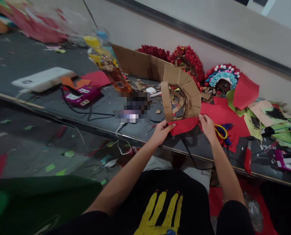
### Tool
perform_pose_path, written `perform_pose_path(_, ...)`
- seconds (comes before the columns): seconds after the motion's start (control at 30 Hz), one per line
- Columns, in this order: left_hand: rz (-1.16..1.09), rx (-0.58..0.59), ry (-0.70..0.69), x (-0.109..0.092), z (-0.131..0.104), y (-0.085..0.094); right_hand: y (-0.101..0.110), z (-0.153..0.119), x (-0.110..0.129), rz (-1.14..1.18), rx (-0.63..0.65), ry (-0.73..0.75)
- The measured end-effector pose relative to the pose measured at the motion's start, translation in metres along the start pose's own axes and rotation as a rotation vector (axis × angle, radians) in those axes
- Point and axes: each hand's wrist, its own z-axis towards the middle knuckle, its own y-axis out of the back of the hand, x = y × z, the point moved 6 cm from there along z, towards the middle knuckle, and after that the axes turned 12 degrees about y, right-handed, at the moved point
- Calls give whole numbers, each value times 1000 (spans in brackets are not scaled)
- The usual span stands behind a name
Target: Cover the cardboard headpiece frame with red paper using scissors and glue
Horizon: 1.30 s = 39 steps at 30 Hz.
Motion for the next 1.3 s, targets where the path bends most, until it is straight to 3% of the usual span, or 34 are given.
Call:
perform_pose_path(0.27,53,-20,-22,2,1,3,3,-1,-7,-11,61,-45)
perform_pose_path(0.53,129,15,-41,3,1,1,8,-2,-2,-300,116,42)
perform_pose_path(1.03,65,2,-2,3,1,0,1,-3,-5,-219,119,67)
perform_pose_path(1.13,15,2,11,5,2,2,4,-3,-8,-170,87,48)
perform_pose_path(1.3,-43,2,15,3,2,2,17,-1,-11,-34,-82,4)
